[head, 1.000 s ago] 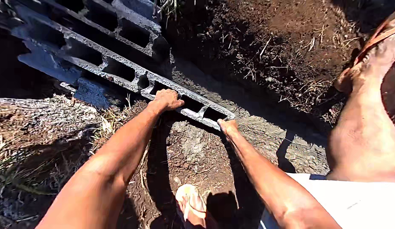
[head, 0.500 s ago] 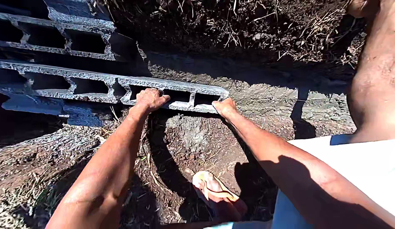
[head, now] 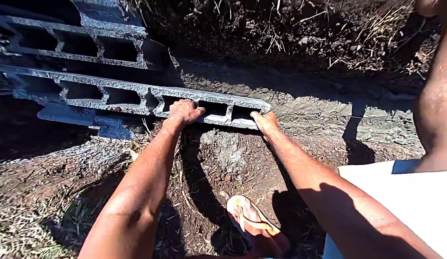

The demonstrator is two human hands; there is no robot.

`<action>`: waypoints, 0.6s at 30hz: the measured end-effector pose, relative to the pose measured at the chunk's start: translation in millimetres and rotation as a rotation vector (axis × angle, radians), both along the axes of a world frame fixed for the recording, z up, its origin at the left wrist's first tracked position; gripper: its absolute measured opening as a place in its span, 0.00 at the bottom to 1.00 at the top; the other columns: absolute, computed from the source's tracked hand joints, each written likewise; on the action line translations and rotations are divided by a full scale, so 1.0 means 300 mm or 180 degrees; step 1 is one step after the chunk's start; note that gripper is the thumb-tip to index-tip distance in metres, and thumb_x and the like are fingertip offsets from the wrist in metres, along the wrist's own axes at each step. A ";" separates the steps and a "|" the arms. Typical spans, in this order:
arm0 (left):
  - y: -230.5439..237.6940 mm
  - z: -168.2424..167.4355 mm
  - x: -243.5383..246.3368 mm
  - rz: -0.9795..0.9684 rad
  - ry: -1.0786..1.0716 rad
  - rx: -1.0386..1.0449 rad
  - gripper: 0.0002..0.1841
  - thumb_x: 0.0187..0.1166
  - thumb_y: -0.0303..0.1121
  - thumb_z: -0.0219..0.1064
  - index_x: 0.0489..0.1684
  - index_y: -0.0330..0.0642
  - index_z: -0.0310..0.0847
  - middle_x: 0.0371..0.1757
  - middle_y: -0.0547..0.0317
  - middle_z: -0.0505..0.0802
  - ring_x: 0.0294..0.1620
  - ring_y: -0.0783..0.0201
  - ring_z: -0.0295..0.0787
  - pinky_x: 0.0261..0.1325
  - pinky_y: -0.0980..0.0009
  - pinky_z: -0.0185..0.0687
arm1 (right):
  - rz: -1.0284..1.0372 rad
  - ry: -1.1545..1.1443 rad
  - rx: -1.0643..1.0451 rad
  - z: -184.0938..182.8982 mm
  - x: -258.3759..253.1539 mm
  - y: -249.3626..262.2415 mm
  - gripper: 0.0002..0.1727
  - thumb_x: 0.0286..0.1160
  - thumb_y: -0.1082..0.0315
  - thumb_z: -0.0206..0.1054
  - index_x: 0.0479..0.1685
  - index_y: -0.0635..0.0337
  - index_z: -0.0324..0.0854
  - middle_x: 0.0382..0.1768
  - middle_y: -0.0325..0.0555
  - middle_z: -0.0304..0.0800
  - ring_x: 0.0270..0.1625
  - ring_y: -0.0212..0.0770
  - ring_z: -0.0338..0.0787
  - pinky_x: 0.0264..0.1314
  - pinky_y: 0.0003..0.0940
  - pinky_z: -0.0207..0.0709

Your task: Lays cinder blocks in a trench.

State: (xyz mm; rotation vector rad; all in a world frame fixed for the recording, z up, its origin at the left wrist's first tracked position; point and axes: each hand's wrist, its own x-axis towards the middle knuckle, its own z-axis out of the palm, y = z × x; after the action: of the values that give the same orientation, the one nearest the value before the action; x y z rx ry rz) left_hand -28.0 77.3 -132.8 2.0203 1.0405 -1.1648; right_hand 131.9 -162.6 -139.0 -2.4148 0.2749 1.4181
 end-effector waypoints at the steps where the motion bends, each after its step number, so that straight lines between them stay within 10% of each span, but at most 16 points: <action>1: 0.001 0.003 0.000 0.0000 0.0000 -0.0015 0.34 0.82 0.60 0.58 0.39 0.28 0.86 0.55 0.26 0.89 0.65 0.27 0.83 0.62 0.25 0.71 | -0.0136 -0.0113 0.0123 -0.015 -0.006 -0.003 0.35 0.70 0.48 0.77 0.65 0.71 0.79 0.59 0.68 0.87 0.66 0.64 0.86 0.69 0.68 0.75; 18: 0.009 -0.012 0.014 -0.0122 0.0261 -0.0223 0.34 0.84 0.61 0.54 0.35 0.33 0.88 0.49 0.34 0.92 0.60 0.34 0.88 0.60 0.33 0.77 | 0.0085 0.0238 -0.0619 -0.009 0.033 0.052 0.38 0.73 0.56 0.77 0.76 0.75 0.70 0.71 0.69 0.80 0.77 0.60 0.79 0.80 0.55 0.71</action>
State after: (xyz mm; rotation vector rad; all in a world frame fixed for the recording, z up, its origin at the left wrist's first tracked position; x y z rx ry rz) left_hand -24.0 80.1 -136.4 1.9604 0.9901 -1.2961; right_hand 141.9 -147.1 -141.6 -2.5293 0.4179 1.5616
